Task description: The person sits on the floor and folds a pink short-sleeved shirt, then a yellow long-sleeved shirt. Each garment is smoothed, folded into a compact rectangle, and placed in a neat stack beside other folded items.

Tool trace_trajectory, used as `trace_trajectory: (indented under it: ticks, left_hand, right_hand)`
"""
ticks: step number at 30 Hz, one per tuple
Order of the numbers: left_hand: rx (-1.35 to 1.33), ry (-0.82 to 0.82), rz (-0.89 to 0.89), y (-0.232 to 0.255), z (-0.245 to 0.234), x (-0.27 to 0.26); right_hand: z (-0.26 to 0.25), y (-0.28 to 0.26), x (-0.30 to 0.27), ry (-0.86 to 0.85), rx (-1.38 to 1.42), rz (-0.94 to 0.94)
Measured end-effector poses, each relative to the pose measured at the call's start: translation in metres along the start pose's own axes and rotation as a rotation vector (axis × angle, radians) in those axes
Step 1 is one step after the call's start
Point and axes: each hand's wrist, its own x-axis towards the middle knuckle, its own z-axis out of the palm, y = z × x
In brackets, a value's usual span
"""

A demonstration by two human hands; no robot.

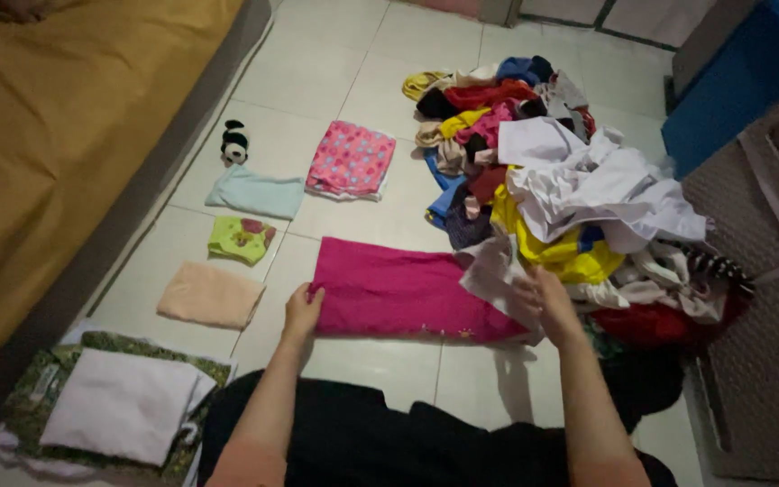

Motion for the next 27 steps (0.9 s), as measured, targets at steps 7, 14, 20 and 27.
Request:
trace_trajectory:
  ticks: [7, 14, 20, 27]
  left_hand:
    - [0.165, -0.075, -0.006, 0.013, -0.002, -0.011]
    - [0.380, -0.321, 0.017, 0.025, -0.009, -0.021]
    - [0.007, -0.057, 0.045, 0.072, -0.017, -0.036]
    - [0.173, -0.118, 0.006, 0.068, -0.032, -0.032]
  right_hand:
    - [-0.023, 0.075, -0.006, 0.287, -0.971, -0.379]
    - [-0.020, 0.092, -0.002, 0.319, -0.479, -0.187]
    - [-0.025, 0.097, -0.004, 0.195, -0.300, -0.001]
    - [-0.050, 0.080, -0.016, -0.055, -0.525, 0.349]
